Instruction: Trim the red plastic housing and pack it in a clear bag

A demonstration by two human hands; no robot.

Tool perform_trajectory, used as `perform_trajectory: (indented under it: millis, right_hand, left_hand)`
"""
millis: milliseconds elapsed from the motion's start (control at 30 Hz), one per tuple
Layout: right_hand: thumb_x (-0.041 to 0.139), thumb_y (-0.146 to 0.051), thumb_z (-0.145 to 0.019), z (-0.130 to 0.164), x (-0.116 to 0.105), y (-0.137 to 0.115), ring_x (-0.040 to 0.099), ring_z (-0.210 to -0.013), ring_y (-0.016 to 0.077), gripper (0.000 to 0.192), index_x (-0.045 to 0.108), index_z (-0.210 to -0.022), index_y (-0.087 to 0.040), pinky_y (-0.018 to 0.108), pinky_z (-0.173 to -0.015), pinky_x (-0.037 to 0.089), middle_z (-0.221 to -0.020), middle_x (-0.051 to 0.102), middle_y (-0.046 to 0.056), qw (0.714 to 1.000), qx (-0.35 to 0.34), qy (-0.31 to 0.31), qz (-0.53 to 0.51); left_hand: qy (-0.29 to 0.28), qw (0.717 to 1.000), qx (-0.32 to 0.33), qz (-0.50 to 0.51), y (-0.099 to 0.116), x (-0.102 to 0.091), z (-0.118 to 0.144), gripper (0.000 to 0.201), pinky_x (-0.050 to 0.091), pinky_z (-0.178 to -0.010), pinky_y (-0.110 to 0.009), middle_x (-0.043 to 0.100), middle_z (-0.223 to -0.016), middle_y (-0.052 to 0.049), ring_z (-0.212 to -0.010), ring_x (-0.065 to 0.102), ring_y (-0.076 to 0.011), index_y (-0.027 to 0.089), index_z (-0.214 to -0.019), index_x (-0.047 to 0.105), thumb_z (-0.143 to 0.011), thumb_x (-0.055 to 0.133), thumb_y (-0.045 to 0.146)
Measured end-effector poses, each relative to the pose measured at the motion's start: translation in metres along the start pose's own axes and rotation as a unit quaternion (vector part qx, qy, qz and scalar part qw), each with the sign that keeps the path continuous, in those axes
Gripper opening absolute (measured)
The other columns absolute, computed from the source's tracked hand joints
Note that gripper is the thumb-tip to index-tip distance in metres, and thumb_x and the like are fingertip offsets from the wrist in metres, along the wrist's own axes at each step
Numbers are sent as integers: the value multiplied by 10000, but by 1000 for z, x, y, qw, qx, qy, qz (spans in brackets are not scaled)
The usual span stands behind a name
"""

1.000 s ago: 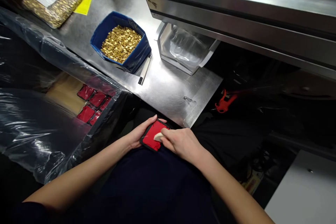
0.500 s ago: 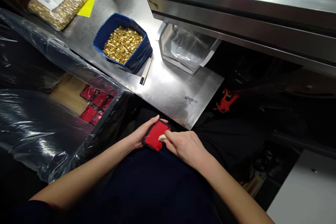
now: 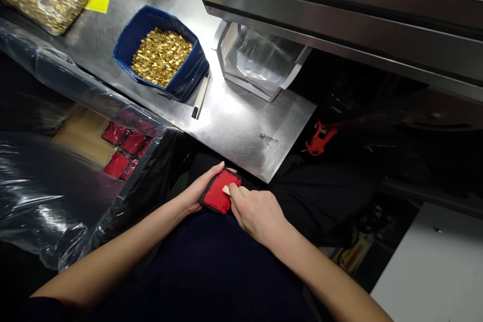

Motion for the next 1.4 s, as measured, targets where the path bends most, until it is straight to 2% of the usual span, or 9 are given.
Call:
perform_trajectory:
  millis: [67,233,400,500,667,900,1067,1233,1400]
  right_hand:
    - [394,-289,-1085,-1,0,1,678,-596,171,226,572,-1209,-223,340,-509,194,-839,737,-2,1000,15,-4,9]
    - [406,-273,-1078,-2,2,-2,690,-625,174,232,561,-1237,-206,349,-518,177,-827,738,7,999,4,-23,22]
    - [404,-296,-1081,-4,2,-3,696,-657,167,230,571,-1225,-233,336,-524,174,-865,738,-12,999,-2,-50,13]
    - [376,-302,-1093,-3,2,-4,692,-645,165,247,581,-1216,-240,339,-530,162,-826,722,-19,998,-1,-59,25]
    - [381,-313,-1092,-5,1,-3,696,-664,167,239,583,-1196,-241,330,-533,159,-870,738,-11,998,14,-56,20]
    - [431,-281,-1068,-2,3,1,697,-696,163,173,571,-1166,-253,325,-537,165,-883,739,-19,998,15,-59,-14]
    - [455,-289,-1055,-3,3,1,688,-674,156,133,573,-1110,-261,317,-542,176,-873,738,-27,998,22,-54,-38]
    - [445,-290,-1059,-3,4,2,690,-675,159,144,568,-1132,-271,322,-541,159,-880,744,-25,997,28,-57,-34]
    - [452,-316,-1057,-5,1,7,684,-664,155,120,562,-1057,-266,311,-537,165,-860,735,-41,996,40,-59,-45]
  left_hand:
    - [-2,1000,-6,0,-1,0,0,461,582,-677,-273,781,-904,-100,-733,714,-187,134,-1038,743,-909,677,572]
    - [2,1000,3,-7,3,1,1,440,582,-688,-265,785,-917,-106,-738,716,-181,129,-1021,741,-930,660,552]
    - [-15,1000,-22,-9,2,2,1,415,597,-736,-276,791,-945,-110,-766,726,-183,134,-1048,736,-946,652,527]
    - [-18,1000,-2,-23,4,1,0,433,592,-730,-260,792,-964,-108,-775,727,-177,139,-1069,738,-936,662,544]
    - [-11,1000,-3,-22,1,1,-2,455,596,-698,-270,787,-912,-107,-751,724,-187,137,-1011,747,-921,665,575]
    - [-12,999,11,-36,3,0,-2,455,599,-714,-257,791,-975,-118,-782,731,-182,136,-1076,739,-929,667,560]
    - [-31,999,-7,-11,4,3,1,428,612,-748,-279,790,-975,-124,-804,738,-191,138,-1052,735,-966,621,542]
    - [-25,999,18,-15,6,2,2,399,602,-710,-257,787,-940,-112,-775,730,-180,139,-1039,732,-967,630,518]
    - [-34,999,-8,0,1,1,2,435,609,-688,-270,780,-922,-100,-769,729,-189,151,-1064,730,-954,628,559]
Point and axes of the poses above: each hand's wrist, its own z-axis away from the middle knuckle, its own x-axis out of the palm, y = z × x, the point moved 8 cm from there along -z, towards the middle knuckle
